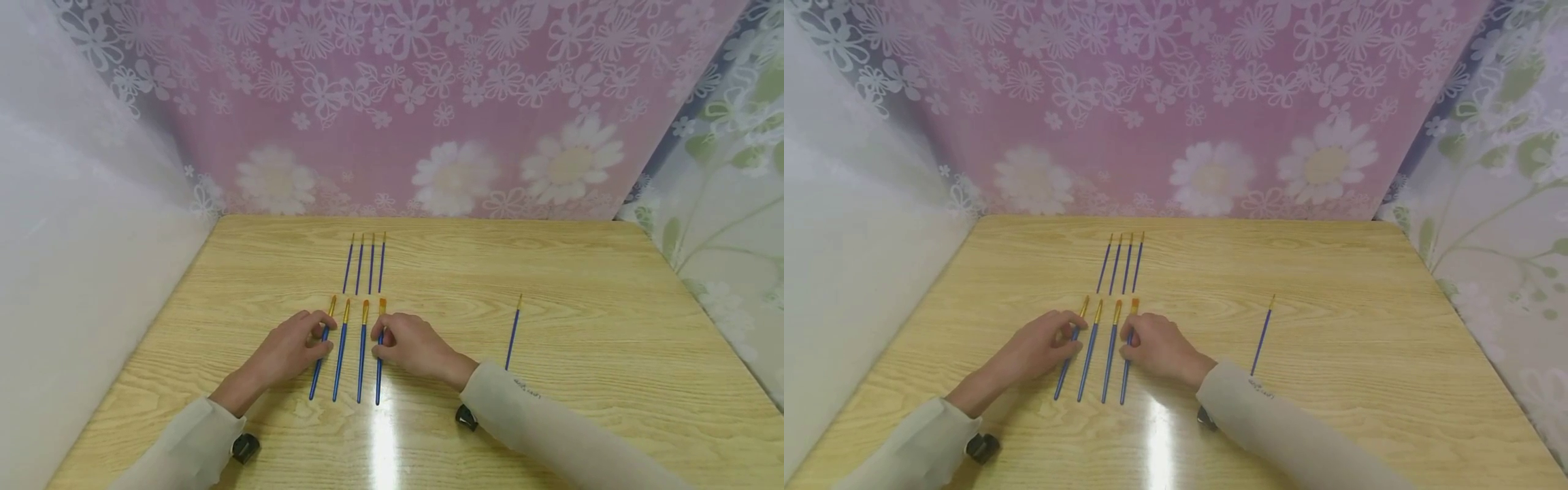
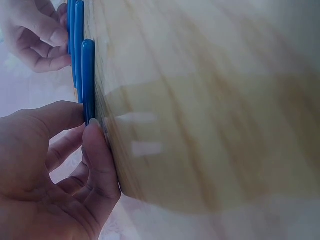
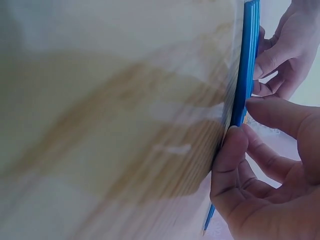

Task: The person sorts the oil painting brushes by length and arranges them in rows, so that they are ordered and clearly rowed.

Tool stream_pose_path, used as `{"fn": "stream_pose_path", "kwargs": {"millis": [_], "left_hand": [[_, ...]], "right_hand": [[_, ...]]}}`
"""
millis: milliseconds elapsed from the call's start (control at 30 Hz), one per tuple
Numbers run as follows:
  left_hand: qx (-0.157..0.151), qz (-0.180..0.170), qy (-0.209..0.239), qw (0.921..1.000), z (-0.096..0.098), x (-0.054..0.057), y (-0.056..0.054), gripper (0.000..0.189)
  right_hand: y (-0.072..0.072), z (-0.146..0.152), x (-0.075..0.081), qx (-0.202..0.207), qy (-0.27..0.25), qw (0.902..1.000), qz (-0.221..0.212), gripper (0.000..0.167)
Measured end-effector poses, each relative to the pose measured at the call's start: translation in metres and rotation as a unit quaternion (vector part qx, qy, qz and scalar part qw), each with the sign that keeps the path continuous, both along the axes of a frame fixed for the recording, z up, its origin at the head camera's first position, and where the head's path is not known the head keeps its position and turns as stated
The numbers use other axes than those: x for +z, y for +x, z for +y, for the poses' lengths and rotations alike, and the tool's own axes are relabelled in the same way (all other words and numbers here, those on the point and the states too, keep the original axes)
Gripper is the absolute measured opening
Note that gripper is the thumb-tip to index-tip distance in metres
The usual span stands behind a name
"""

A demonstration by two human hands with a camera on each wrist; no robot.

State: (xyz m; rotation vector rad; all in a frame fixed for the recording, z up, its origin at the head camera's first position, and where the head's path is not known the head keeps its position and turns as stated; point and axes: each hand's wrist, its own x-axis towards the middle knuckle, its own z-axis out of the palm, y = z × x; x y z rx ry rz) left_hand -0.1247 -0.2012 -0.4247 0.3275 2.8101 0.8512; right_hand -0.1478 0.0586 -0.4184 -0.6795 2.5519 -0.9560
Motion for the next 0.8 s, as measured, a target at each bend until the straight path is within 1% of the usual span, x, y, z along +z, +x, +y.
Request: {"fn": "stream_pose_path", "kwargs": {"millis": [133,267,433,567,800], "left_hand": [[-0.001,0.0,0.0,1.0,0.001,0.0,0.0,0.027],[-0.006,0.002,-0.001,1.0,0.002,0.001,0.0,0.027],[-0.012,0.007,-0.004,0.9999,0.003,0.002,0.0,0.028],[-0.015,0.009,-0.006,0.9998,0.003,0.001,-0.001,0.028],[-0.006,0.009,-0.021,0.9997,0.002,-0.002,-0.001,0.027]], "right_hand": [[0.004,0.005,0.005,-0.005,-0.001,1.0,0.007,0.018],[0.006,0.019,0.011,-0.017,-0.002,0.9997,0.018,0.019],[0.004,0.046,0.013,-0.041,0.002,0.9987,0.028,0.017],[0.001,0.07,0.012,-0.055,0.009,0.9978,0.036,0.015],[0.003,0.108,0.015,-0.066,0.025,0.9962,0.051,0.014]]}}
